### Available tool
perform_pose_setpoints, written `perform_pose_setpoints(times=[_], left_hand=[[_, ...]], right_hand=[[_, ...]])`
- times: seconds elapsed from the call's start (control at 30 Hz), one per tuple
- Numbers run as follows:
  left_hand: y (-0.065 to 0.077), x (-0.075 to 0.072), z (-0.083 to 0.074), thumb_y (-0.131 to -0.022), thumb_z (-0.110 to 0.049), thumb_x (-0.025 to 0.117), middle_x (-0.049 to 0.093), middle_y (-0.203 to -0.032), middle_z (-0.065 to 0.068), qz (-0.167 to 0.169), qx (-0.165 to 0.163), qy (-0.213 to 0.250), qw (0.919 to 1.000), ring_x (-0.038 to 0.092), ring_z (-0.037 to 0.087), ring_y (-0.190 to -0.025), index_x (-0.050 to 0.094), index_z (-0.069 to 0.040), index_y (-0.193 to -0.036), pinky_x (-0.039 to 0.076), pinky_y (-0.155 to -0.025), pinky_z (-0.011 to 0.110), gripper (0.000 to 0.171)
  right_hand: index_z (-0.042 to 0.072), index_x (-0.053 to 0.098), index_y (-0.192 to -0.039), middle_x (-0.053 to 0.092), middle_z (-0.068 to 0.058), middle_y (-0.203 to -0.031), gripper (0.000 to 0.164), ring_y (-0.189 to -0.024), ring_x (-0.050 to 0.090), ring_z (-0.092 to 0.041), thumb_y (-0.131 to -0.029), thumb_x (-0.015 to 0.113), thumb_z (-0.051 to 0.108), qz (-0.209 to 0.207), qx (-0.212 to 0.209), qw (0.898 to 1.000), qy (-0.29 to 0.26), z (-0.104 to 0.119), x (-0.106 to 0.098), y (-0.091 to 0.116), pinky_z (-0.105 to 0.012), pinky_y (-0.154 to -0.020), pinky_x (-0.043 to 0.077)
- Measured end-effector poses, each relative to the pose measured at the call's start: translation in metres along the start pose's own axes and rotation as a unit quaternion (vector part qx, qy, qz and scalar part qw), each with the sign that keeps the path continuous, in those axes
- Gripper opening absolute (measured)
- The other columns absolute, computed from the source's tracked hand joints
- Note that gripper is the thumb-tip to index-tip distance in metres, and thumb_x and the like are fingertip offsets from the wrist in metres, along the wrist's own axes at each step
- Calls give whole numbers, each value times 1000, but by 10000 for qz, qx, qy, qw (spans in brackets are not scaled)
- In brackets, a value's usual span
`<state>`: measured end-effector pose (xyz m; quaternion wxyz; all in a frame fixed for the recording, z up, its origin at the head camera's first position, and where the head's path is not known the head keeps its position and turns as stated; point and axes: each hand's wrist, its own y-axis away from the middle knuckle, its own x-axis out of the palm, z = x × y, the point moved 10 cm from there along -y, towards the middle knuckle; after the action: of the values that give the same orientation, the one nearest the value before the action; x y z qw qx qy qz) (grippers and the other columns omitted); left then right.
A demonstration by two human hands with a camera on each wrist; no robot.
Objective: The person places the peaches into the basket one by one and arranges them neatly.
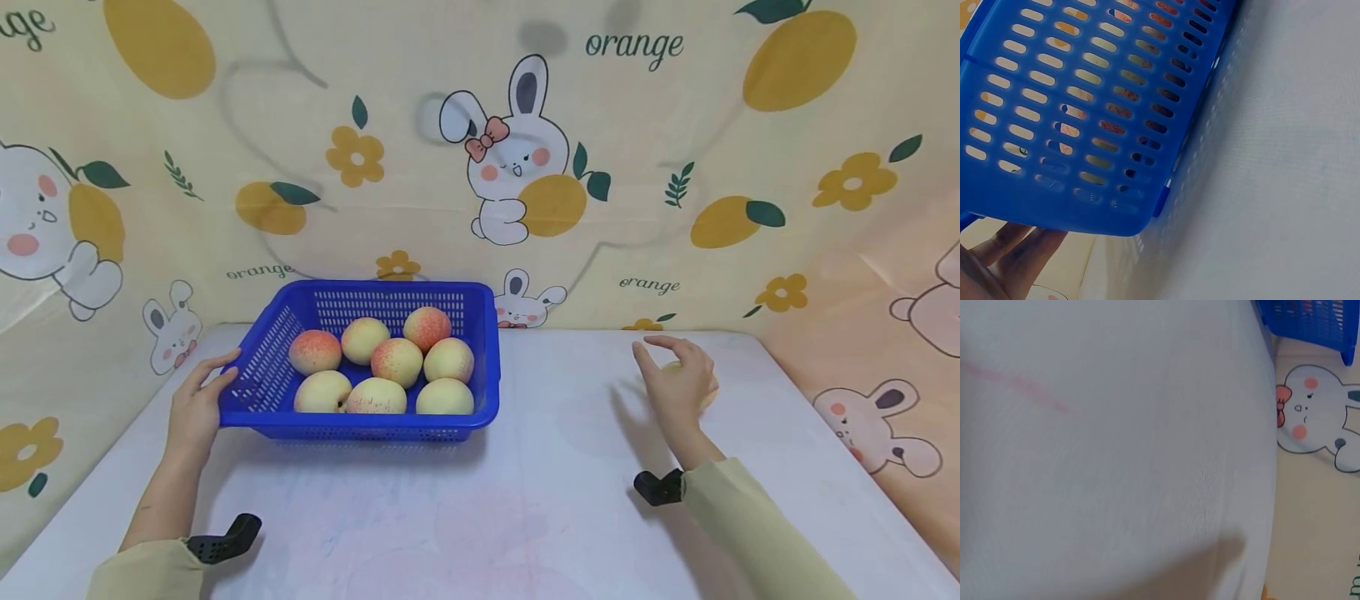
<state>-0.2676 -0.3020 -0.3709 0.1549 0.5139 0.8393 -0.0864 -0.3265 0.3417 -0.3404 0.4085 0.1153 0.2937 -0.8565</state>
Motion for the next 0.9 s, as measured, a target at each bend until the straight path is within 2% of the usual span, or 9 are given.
perform_pose_setpoints(times=[0.13,0.23,0.3,0.4,0.47,0.63,0.77,0.9], left_hand=[[0,0,0,-102,-37,39,45,-145,18,-1,-16,35,10000,50,37,-125,47,-22,-142,44,-85,30,43],[0,0,1,-102,-37,39,44,-146,18,19,-14,107,9999,49,37,-126,47,-22,-142,44,-92,38,43],[0,1,1,-102,-37,39,44,-146,18,33,-14,122,9999,49,37,-127,47,-22,-142,44,-93,39,43],[0,1,1,-102,-37,39,45,-146,18,40,-8,100,9999,50,37,-126,47,-23,-142,44,-90,36,43],[0,1,1,-102,-37,39,46,-145,18,49,-19,65,10000,50,37,-126,47,-24,-142,44,-85,29,43],[0,0,1,-102,-37,39,46,-145,17,25,-28,76,10000,51,36,-125,47,-24,-142,42,-76,19,43],[-1,0,1,-102,-37,40,48,-143,17,-11,-39,103,9999,53,35,-123,48,-23,-141,41,-70,13,43],[-1,0,2,-102,-36,40,48,-143,18,-11,-27,98,9999,52,35,-122,48,-22,-141,40,-69,11,42]], right_hand=[[6,70,-108,64,-11,-118,36,-126,44,-26,-81,75,30,3,128,9999,-114,-3,-2,0,-49,-101,12],[6,68,-113,63,-9,-117,40,-129,41,-26,-81,75,28,69,235,9997,-72,-6,-3,0,-49,-101,10],[6,66,-119,60,-10,-125,45,-133,38,-28,-81,74,29,182,330,9993,-12,-9,-3,0,-51,-102,8],[8,60,-128,51,-14,-138,52,-137,32,-32,-82,73,29,357,441,9984,84,-13,-3,-1,-55,-103,5],[10,55,-133,44,-17,-145,57,-139,29,-33,-84,72,30,456,513,9975,164,-15,-2,-1,-58,-104,5],[13,47,-141,36,-17,-150,64,-142,24,-33,-85,71,33,655,638,9953,311,-22,-2,-1,-60,-105,4],[17,38,-147,29,-15,-155,72,-143,22,-35,-85,69,37,888,970,9907,338,-31,-1,0,-63,-107,6],[20,31,-150,23,-14,-157,77,-143,20,-37,-86,68,40,1057,1284,9857,273,-41,0,2,-60,-111,11]])
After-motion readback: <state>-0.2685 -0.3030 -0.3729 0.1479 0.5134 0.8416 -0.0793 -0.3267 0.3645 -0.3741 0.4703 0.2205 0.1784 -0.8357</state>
